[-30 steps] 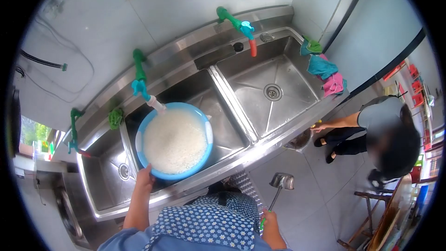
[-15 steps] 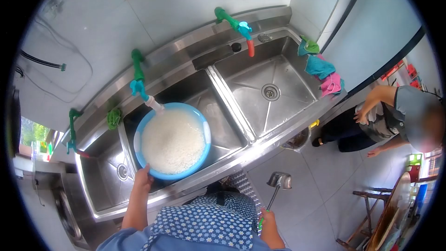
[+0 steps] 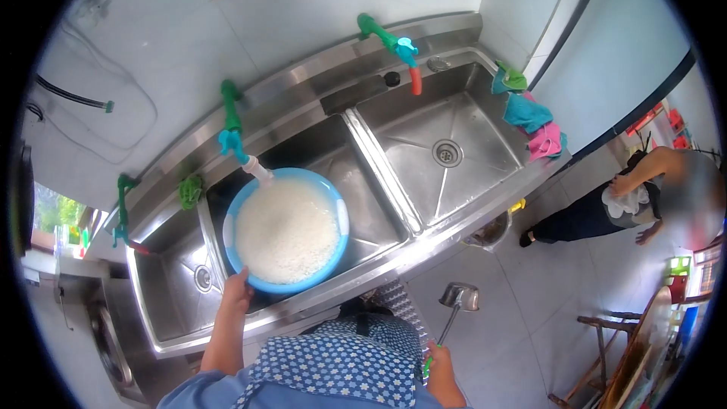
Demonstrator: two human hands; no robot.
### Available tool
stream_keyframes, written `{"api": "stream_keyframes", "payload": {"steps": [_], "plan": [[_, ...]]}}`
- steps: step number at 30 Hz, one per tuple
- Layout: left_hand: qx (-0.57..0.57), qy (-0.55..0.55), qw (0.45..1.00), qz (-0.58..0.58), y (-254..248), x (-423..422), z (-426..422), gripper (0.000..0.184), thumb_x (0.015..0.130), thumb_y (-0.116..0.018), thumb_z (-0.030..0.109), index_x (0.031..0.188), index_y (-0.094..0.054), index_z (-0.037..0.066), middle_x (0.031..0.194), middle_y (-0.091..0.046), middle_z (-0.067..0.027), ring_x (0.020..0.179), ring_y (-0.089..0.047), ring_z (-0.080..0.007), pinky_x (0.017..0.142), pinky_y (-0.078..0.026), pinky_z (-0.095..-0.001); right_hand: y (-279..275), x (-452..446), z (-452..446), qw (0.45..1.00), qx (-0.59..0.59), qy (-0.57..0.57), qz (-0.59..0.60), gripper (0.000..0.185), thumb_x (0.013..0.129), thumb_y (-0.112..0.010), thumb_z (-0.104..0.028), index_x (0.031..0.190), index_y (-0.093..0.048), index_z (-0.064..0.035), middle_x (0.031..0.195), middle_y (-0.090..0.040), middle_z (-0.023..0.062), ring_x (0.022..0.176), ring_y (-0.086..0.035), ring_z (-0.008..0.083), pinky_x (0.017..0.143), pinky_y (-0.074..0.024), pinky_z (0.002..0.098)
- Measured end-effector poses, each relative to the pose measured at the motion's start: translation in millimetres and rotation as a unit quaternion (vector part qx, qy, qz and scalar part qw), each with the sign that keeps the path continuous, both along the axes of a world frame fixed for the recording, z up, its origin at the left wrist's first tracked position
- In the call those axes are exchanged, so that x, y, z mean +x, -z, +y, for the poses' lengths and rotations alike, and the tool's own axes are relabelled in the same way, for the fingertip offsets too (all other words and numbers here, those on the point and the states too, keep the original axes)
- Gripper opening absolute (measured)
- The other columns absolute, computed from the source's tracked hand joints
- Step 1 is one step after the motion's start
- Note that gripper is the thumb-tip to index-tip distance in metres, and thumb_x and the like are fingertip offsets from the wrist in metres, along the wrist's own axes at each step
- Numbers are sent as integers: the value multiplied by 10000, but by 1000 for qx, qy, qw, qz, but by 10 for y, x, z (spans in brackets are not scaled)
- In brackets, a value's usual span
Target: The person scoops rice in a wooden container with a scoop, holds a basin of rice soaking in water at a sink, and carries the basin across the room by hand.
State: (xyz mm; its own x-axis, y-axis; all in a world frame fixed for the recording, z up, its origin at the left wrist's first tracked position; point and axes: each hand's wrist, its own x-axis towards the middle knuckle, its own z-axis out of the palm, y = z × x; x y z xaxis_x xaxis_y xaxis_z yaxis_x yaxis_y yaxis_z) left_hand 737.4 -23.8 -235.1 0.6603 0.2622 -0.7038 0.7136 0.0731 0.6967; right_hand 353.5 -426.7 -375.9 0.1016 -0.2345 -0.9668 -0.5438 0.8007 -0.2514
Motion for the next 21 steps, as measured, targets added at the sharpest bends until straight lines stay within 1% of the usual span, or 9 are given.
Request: {"api": "stream_keyframes", "payload": {"steps": [3,6,8,13,16,19,21], "plan": [[6,9,1000,5,-18,-1,-2,240,934,-585,269,802,-538,74,619,-483,-14,467,-414,-128,414,-322,-265,-91,22,-31,1000,15,-18,-13,211,876,-652,-151,887,-457,-69,547,-476,67,421,-470,190,364,-375,363],[11,11,1000,2,-70,-11,-40,246,933,-584,274,798,-539,74,611,-481,-15,462,-413,-129,414,-324,-264,-188,76,-26,999,3,-36,0,207,882,-646,-150,889,-455,-71,548,-478,68,422,-469,191,363,-374,362],[15,8,1000,6,-93,-12,-58,246,932,-586,274,799,-539,72,614,-483,-16,464,-415,-129,414,-325,-265,-235,101,-8,1000,-2,-24,2,206,884,-645,-153,888,-456,-71,547,-478,67,421,-468,191,364,-374,363],[16,-1,1000,15,-71,-11,-44,243,931,-590,270,805,-537,69,623,-487,-18,474,-420,-129,417,-328,-266,-231,120,-10,1000,-5,-11,9,210,888,-642,-160,896,-452,-71,547,-479,66,422,-470,192,364,-375,368],[11,-5,1000,10,-70,-15,-51,237,930,-592,266,813,-536,67,629,-488,-17,479,-419,-128,418,-328,-266,-165,78,-18,1000,-5,-18,2,208,890,-636,-153,907,-446,-70,549,-480,65,421,-469,192,364,-380,375],[9,-11,1000,11,-63,-11,-49,234,930,-592,264,818,-535,67,630,-486,-16,480,-418,-127,418,-326,-267,-124,59,-15,1000,7,1,-11,208,893,-631,-157,925,-444,-72,545,-476,63,422,-471,194,369,-385,380],[11,-8,1000,11,-70,-12,-50,235,930,-591,265,816,-535,68,626,-483,-17,472,-415,-128,413,-323,-269,-117,53,-8,1000,-13,-5,-11,206,893,-632,-170,907,-452,-70,544,-476,64,425,-475,195,377,-391,382]]}}
